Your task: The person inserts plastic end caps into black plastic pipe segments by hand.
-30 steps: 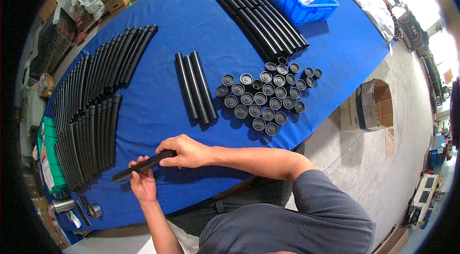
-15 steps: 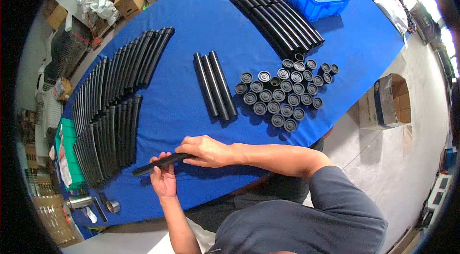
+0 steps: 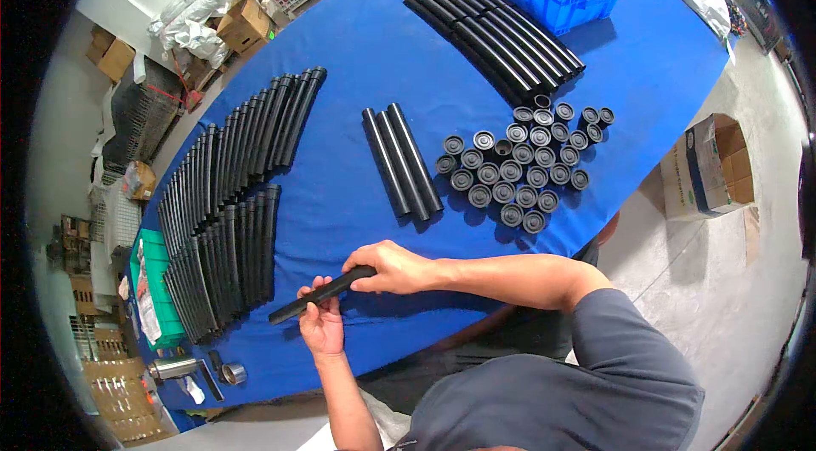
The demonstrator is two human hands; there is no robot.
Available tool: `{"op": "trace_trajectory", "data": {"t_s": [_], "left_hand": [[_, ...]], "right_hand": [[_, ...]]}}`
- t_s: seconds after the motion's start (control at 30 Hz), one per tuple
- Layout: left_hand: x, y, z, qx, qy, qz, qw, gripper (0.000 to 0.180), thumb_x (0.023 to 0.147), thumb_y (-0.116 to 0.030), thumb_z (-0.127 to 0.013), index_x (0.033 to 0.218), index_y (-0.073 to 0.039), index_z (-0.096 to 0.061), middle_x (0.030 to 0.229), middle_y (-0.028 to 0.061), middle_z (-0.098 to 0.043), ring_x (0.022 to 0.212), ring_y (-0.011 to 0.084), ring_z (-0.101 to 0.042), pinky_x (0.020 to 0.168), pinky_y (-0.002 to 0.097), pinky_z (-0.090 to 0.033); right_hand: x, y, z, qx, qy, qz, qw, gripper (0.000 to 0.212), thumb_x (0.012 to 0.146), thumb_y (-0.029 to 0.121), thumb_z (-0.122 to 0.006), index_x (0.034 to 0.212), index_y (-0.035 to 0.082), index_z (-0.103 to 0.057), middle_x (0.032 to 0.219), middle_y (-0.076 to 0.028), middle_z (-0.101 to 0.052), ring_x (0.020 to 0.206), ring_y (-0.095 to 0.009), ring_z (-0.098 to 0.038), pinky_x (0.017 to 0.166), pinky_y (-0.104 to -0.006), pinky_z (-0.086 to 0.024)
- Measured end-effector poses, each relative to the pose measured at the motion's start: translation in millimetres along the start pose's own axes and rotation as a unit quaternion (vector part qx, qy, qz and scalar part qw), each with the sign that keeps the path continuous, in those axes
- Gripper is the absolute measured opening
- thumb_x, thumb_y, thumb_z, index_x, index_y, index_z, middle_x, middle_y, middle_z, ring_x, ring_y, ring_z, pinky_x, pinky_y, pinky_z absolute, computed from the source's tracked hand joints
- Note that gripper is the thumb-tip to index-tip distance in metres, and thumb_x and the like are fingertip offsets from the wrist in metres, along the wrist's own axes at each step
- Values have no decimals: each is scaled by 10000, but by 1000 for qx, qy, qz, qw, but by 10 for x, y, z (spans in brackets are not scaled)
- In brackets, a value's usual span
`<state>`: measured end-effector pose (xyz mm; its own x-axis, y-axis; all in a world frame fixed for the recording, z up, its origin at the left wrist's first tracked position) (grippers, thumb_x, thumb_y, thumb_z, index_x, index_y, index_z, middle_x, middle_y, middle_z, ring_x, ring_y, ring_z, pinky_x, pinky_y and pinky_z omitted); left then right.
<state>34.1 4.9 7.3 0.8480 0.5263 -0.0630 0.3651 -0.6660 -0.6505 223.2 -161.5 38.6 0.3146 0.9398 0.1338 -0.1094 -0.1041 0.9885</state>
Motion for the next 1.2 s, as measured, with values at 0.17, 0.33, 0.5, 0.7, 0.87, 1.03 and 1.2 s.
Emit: {"op": "trace_trajectory", "data": {"t_s": [0.17, 0.33, 0.5, 0.7, 0.87, 1.03, 1.2], "left_hand": [[-16, 11, 56, -21, 13, 2, 1000, 349, 866, -60, -715, 1182, -34, -570, 1267, 211, -609, 1259, 352, -540, 1089, 472, -459], [-27, -6, 59, -1, -4, -13, 1000, 326, 873, -62, -707, 1174, -36, -584, 1284, 216, -601, 1265, 356, -534, 1111, 480, -429], [7, 23, -6, -61, 14, 12, 998, 295, 903, -76, -668, 1184, -9, -609, 1305, 227, -586, 1270, 381, -522, 1123, 500, -411], [3, 46, -23, -13, 8, 11, 1000, 315, 901, -102, -678, 1193, -25, -591, 1308, 216, -586, 1277, 376, -518, 1094, 495, -443], [-23, 51, -5, -24, 6, -1, 1000, 314, 901, -104, -680, 1199, -55, -593, 1298, 205, -595, 1282, 377, -513, 1079, 478, -461], [-9, 51, -59, -16, -4, 9, 1000, 280, 915, -85, -658, 1181, -54, -577, 1292, 208, -594, 1284, 383, -509, 1076, 480, -463], [0, 73, 23, -35, 9, 16, 999, 285, 911, -84, -662, 1176, -46, -564, 1268, 220, -597, 1268, 395, -518, 1064, 483, -476]], "right_hand": [[-14, -61, -47, -125, -87, 224, 962, 335, 874, 193, -686, 1117, -28, -619, 820, -127, -658, 688, -226, -679, 617, -361, -529], [-16, 17, 5, 0, 30, 23, 999, 291, 853, 160, -689, 1091, 7, -621, 944, -184, -618, 879, -359, -634, 745, -423, -516], [-39, -57, -55, -111, -35, 180, 977, 298, 844, 155, -691, 1088, 2, -617, 963, -195, -628, 902, -377, -633, 785, -432, -521], [21, -26, 12, -41, 25, 13, 999, 396, 845, 165, -730, 1172, -23, -609, 955, -165, -668, 849, -288, -667, 730, -384, -527], [-7, 26, -39, -90, -31, 99, 991, 358, 842, 166, -739, 1123, -32, -637, 919, -132, -675, 774, -215, -660, 675, -341, -522], [0, -1, -26, -51, -12, 18, 998, 331, 865, 212, -708, 1112, -3, -662, 910, -175, -680, 762, -252, -674, 675, -344, -533], [-6, 126, 6, 29, 27, -118, 992, 336, 873, 190, -705, 1126, -24, -649, 928, -177, -687, 788, -267, -688, 704, -348, -536]]}}
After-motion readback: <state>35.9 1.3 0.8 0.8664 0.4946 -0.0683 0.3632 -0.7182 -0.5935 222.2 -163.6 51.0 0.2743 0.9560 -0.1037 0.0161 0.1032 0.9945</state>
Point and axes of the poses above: each hand's wrist, its own x-axis towards the middle knuckle, its own z-axis out of the back of the hand, y = z × x, the point moved 1 cm from there along x, towards the middle knuckle
